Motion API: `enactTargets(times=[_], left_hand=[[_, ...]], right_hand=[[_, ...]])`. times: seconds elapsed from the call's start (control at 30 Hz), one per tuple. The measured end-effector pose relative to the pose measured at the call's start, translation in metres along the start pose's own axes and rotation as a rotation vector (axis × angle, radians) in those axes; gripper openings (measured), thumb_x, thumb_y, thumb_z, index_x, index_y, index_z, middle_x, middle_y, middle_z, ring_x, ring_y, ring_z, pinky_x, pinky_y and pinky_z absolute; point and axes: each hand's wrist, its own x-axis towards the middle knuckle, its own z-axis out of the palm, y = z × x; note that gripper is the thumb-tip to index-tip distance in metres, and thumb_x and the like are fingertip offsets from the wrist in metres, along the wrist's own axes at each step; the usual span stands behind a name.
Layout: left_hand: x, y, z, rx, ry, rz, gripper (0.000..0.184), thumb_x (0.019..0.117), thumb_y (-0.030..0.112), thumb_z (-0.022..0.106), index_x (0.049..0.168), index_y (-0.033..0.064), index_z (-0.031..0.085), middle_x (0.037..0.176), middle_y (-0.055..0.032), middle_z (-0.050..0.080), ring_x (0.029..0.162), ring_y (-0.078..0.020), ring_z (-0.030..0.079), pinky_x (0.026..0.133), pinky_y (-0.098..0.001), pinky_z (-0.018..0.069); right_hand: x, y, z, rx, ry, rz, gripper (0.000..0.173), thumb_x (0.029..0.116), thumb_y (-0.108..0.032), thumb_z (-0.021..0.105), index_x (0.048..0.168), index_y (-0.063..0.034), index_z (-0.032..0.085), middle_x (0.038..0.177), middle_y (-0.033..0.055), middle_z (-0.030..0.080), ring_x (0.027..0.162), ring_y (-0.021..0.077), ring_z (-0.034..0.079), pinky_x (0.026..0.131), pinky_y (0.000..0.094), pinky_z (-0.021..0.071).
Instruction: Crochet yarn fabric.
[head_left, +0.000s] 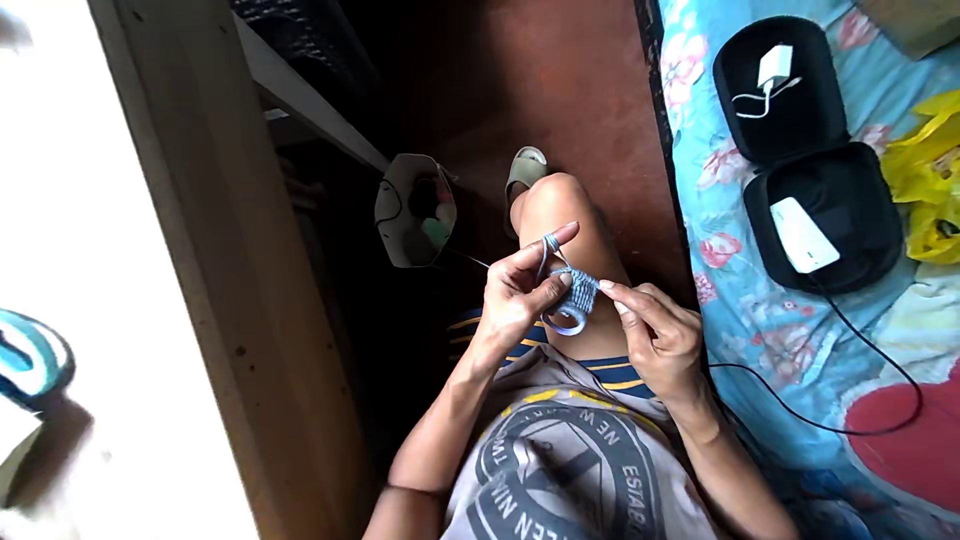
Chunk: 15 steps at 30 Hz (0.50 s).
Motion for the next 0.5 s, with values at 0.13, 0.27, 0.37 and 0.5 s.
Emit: enactTargets(times=[0.13,0.27,0.37,0.5], left_hand=[[0.001,0.000,0.002,0.005,0.014,-0.001,0.051,0.0887,-0.011,0.058,0.139,-0.0033,0.058,0.085,-0.0020,0.071,0.068,-0.0047,0.065,0.065,-0.0208,0.0567],[0.001,0.000,0.002,0.019,0.013,-0.006,0.052,0.0885,-0.012,0.059,0.140,-0.0041,0.056,0.085,-0.0025,0.071,0.067,-0.0051,0.065,0.064,-0.0209,0.0569],[0.000,0.000,0.003,0.008,0.013,-0.016,0.054,0.0885,-0.012,0.059,0.141,-0.0035,0.055,0.085,-0.0025,0.071,0.067,-0.0052,0.065,0.064,-0.0210,0.0569],[-0.001,-0.004,0.012,-0.044,0.072,0.016,0.054,0.0872,-0.012,0.059,0.140,-0.0019,0.058,0.086,-0.0018,0.072,0.069,-0.0051,0.065,0.067,-0.0222,0.0570]], right_hand=[[0.001,0.003,0.000,0.029,-0.014,0.013,0.024,0.0999,-0.005,0.057,0.110,-0.0048,0.079,0.080,0.0078,0.068,0.071,0.0056,0.062,0.067,0.0177,0.0501],[0.001,0.005,0.000,0.118,-0.034,0.050,0.023,0.0995,-0.006,0.058,0.110,-0.0034,0.078,0.082,0.0060,0.068,0.073,0.0019,0.061,0.069,0.0146,0.0503],[0.002,0.002,-0.005,0.468,-0.099,0.267,0.023,0.0962,0.000,0.059,0.113,-0.0004,0.075,0.092,-0.0005,0.072,0.076,-0.0035,0.062,0.071,0.0120,0.0529],[0.009,-0.007,-0.009,1.144,-0.206,0.790,0.024,0.0939,0.002,0.054,0.111,-0.0093,0.067,0.076,-0.0026,0.066,0.051,-0.0053,0.047,0.045,0.0100,0.0352]])
